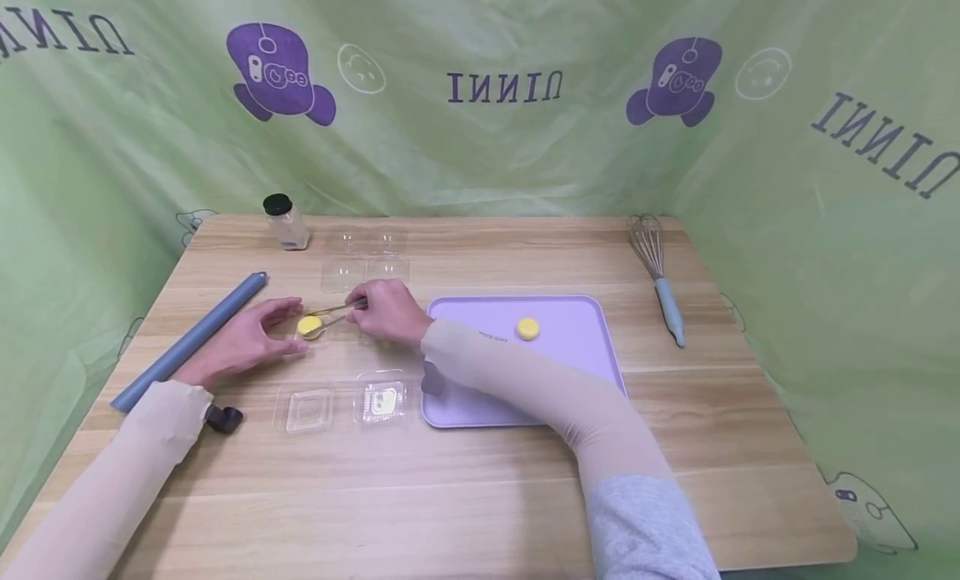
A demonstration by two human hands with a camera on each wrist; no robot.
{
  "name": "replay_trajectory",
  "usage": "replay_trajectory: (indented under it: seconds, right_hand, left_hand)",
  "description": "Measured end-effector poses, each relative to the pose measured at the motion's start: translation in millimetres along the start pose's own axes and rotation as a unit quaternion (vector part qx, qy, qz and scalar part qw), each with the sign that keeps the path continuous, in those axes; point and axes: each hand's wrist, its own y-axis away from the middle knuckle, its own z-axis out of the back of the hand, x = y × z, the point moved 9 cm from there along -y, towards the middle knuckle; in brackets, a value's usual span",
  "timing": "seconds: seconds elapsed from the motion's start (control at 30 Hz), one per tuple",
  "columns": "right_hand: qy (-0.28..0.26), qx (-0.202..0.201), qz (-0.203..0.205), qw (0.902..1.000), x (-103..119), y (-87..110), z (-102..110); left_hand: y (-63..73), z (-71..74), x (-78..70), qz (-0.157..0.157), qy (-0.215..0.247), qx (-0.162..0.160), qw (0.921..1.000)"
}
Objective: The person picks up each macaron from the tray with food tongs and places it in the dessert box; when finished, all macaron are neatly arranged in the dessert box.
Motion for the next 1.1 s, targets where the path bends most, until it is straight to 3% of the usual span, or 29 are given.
replay_trajectory:
  seconds: [0.27, 0.47, 0.77, 1.1]
  right_hand:
    - [-0.040, -0.007, -0.004, 0.9992, -2.9, 2.9, 8.9]
    - [-0.058, -0.030, 0.006, 0.9979, -0.6, 10.3, 30.3]
    - [-0.120, -0.082, -0.010, 0.9893, -6.1, 37.7, 88.6]
    - [-0.151, -0.162, -0.035, 0.9745, -44.1, 89.0, 163.7]
  left_hand:
    - [-0.6, -0.5, 1.9, 0.004, 0.001, 0.000, 1.0000]
    - [-2.2, -1.7, 2.6, 0.007, -0.005, 0.001, 1.0000]
    - [-1.0, -2.6, 1.4, 0.014, 0.002, 0.002, 0.9999]
    - [-0.5, -2.8, 3.4, 0.024, 0.012, 0.008, 0.9996]
